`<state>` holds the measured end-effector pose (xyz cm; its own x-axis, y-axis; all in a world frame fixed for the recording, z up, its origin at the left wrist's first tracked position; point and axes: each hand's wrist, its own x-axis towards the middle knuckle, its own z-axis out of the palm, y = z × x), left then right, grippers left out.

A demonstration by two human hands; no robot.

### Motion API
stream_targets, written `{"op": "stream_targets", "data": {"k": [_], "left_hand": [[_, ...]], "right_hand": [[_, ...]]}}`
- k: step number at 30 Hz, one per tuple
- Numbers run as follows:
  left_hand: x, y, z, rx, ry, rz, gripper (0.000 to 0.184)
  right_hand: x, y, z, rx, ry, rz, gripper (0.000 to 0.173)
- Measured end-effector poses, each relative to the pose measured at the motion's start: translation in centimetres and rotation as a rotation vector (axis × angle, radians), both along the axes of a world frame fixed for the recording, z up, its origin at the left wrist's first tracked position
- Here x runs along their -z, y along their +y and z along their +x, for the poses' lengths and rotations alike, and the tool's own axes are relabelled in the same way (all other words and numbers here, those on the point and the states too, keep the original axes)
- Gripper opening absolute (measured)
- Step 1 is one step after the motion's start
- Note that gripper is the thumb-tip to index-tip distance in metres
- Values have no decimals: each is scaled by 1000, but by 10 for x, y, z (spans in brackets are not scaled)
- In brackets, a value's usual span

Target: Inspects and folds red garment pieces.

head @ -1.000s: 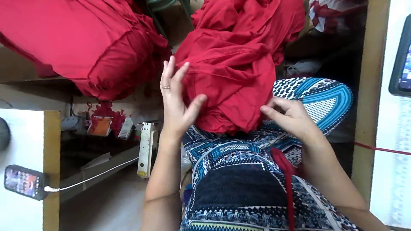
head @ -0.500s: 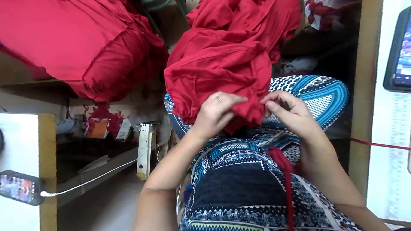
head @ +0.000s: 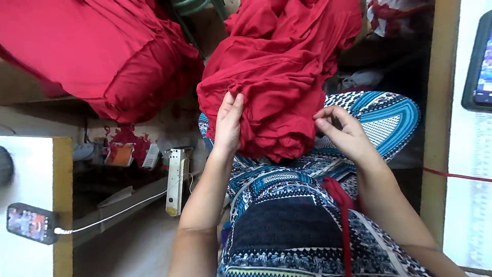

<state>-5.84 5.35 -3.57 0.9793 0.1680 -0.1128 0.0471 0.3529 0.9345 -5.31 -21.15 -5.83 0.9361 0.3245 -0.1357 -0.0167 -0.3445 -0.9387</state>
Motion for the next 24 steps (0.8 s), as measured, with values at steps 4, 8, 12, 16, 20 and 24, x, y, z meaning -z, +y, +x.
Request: {"op": "stream_targets", "data": {"k": [4,8,12,16,20,24], "left_hand": [[-10,4,-14,139,73,193,23],[-36,16,-18,475,-263,643,56],[-54,65,11,200,-350,848,67],[-1,119,51,-41,-57,929,67],[12,93,47,88,370,732,51],[-14,54,34,216,210,699,44]], "right_hand": [[-3,2,0,-14,74,-82,22],[8,-1,3,-36,97,-112,23],[15,-3,8,53,82,-109,24],[18,-5,11,122,92,-112,25],[21,-8,13,114,134,-87,37],[21,-14,21,173,125,-34,36]]}}
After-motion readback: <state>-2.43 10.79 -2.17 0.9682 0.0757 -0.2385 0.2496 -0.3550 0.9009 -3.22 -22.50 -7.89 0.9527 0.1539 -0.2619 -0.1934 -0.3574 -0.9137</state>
